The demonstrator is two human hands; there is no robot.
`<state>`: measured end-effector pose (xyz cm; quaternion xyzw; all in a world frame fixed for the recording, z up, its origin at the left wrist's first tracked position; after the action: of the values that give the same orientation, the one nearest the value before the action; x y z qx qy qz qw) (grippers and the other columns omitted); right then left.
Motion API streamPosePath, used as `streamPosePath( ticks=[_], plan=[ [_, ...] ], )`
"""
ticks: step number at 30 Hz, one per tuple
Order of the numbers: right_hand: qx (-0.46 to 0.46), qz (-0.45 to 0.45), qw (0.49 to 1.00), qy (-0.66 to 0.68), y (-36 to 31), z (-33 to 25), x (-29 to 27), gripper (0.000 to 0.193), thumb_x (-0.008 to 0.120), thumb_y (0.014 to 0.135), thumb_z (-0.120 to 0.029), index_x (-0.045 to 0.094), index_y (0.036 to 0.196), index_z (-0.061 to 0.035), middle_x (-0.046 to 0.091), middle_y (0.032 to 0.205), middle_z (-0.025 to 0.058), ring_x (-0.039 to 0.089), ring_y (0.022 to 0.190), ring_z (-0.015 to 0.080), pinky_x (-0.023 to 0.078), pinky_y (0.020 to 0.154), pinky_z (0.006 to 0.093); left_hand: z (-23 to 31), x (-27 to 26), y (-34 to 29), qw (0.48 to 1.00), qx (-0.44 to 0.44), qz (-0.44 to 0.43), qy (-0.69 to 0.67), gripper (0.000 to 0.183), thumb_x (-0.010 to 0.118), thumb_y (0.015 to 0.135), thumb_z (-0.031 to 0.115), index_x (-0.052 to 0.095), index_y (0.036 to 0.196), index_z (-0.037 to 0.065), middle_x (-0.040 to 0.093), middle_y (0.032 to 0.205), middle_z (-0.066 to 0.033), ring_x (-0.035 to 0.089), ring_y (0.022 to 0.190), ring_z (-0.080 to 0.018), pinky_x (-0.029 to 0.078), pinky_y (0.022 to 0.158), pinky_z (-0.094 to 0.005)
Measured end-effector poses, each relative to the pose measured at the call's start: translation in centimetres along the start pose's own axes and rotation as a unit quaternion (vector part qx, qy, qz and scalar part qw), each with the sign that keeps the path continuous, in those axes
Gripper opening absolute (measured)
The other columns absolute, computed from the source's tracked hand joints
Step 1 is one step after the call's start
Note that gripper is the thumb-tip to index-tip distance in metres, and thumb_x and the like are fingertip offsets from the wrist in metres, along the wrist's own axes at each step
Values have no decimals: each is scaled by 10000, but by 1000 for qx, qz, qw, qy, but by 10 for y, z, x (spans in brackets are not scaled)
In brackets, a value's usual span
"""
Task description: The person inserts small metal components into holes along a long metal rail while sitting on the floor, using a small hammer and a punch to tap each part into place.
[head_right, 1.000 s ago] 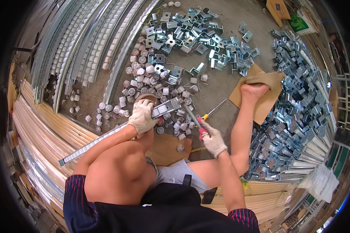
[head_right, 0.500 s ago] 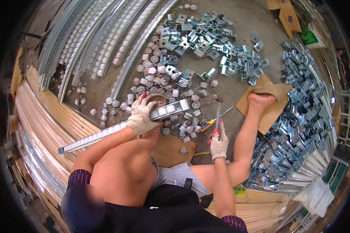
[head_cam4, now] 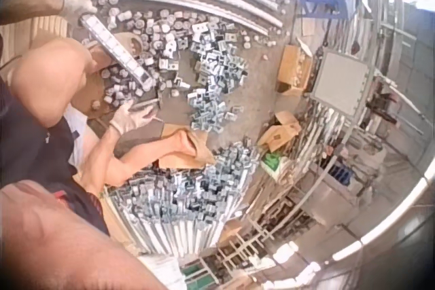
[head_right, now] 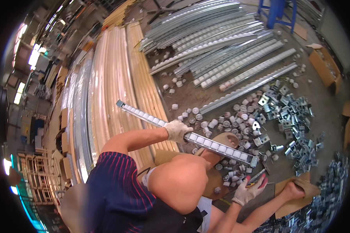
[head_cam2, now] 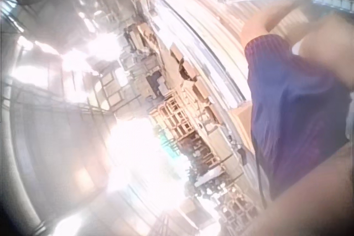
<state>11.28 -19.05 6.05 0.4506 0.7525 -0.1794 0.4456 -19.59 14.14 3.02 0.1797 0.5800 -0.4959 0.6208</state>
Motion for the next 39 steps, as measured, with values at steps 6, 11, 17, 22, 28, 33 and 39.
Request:
streamPosePath(
  ticks=[6,11,17,22,28,33,39],
  plan=[
    [-271,-238,931,-59,43,-102,12,855,886,731,-298,539,1490,-110,554,1450,205,503,1348,423,401,1172,487,77,-61,29,991,118,-27,48,425,778,769,416,675,1094,163,721,788,-154,738,782,-395,572,724,-521],
    [-60,-403,913,-5,43,-45,-6,667,893,763,-373,665,1332,-112,752,1106,161,722,1034,327,562,944,431,187,-141,93,935,307,9,177,389,740,771,322,696,1101,122,726,900,-119,716,909,-323,533,850,-474],
    [4,-237,949,209,-43,-4,-9,570,858,790,-379,701,1245,-73,761,1068,195,746,978,294,567,886,380,319,-237,45,871,455,144,116,558,914,618,277,734,1125,131,732,1068,-103,678,1090,-296,489,1007,-474],
    [167,-25,907,386,-100,3,-18,495,840,827,-280,701,1241,-46,766,994,137,727,903,217,560,859,371,389,-273,-36,621,643,-163,-417,759,976,666,296,667,1316,53,739,1177,-239,714,1087,-430,548,951,-509],
    [282,192,782,521,-97,53,-100,278,770,924,-153,685,1142,-4,734,898,88,710,794,171,577,710,325,369,-217,-2,812,521,-196,-177,700,904,785,310,644,1385,60,740,1246,-174,723,1125,-327,565,949,-404],
    [275,347,672,593,-46,93,-228,202,752,951,-211,653,981,-37,665,758,84,657,573,192,543,509,335,351,-202,14,853,454,-234,-107,703,864,834,360,625,1424,64,723,1302,-152,699,1192,-319,553,1003,-393],
    [222,452,685,527,11,188,-399,373,751,954,-407,649,987,-49,659,732,52,653,575,195,569,535,355,370,-205,15,832,479,-245,-134,685,836,872,361,609,1445,61,728,1273,-155,701,1188,-304,547,1016,-386]
  ],
)
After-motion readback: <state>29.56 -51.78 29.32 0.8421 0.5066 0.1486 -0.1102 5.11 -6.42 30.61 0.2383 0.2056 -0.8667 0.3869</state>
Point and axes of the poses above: each hand's wrist, its own y-axis towards the middle knuckle, its own x-axis out of the palm, z = x × y, the point moved 9 cm from there along y, towards the middle knuckle
